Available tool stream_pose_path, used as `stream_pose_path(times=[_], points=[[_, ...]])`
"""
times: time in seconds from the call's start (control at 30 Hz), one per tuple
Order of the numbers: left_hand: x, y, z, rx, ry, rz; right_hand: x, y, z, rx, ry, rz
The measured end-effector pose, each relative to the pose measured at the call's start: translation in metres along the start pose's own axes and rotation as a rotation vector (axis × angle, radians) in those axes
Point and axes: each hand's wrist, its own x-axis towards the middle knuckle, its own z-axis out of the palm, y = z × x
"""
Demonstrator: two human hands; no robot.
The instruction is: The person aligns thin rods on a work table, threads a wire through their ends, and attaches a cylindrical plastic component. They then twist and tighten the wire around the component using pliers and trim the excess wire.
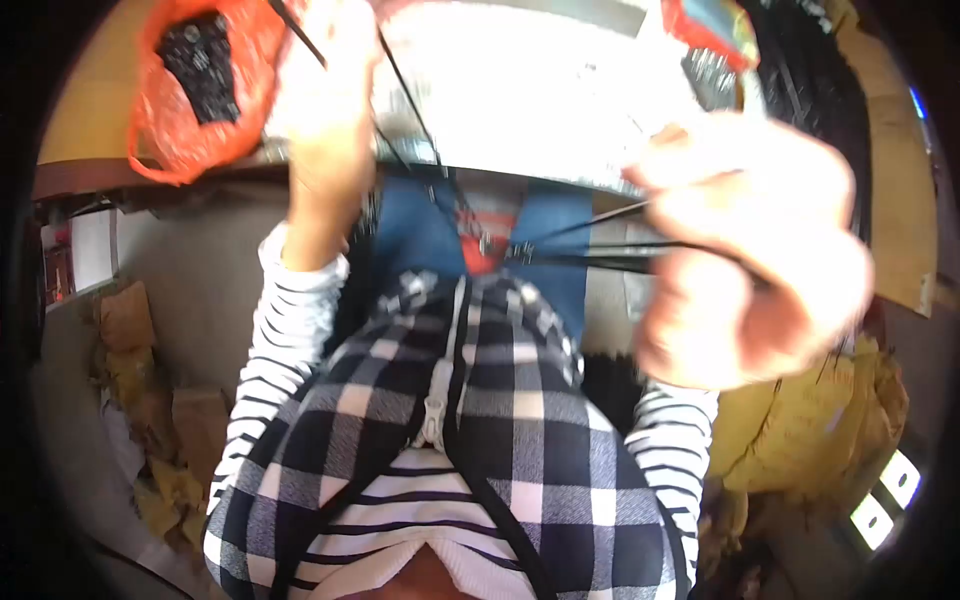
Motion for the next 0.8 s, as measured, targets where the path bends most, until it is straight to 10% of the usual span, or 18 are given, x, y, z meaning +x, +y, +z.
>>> stream_pose_path(times=[0.1, 0.3, 0.53, 0.8], points=[[0.036, 0.022, 0.006, -1.155, 0.159, -0.564, 0.011, 0.009, 0.010, -0.029, 0.006, 0.039], [0.042, 0.027, 0.017, -0.324, 0.556, -0.304, 0.035, 0.017, 0.040, 0.061, 0.082, 0.206], [0.049, 0.037, -0.002, -0.955, 0.189, -0.526, 0.036, 0.025, 0.050, 0.037, 0.085, 0.191], [0.054, 0.039, -0.004, -1.074, 0.254, -0.544, 0.037, 0.021, 0.055, -0.033, 0.060, 0.199]])
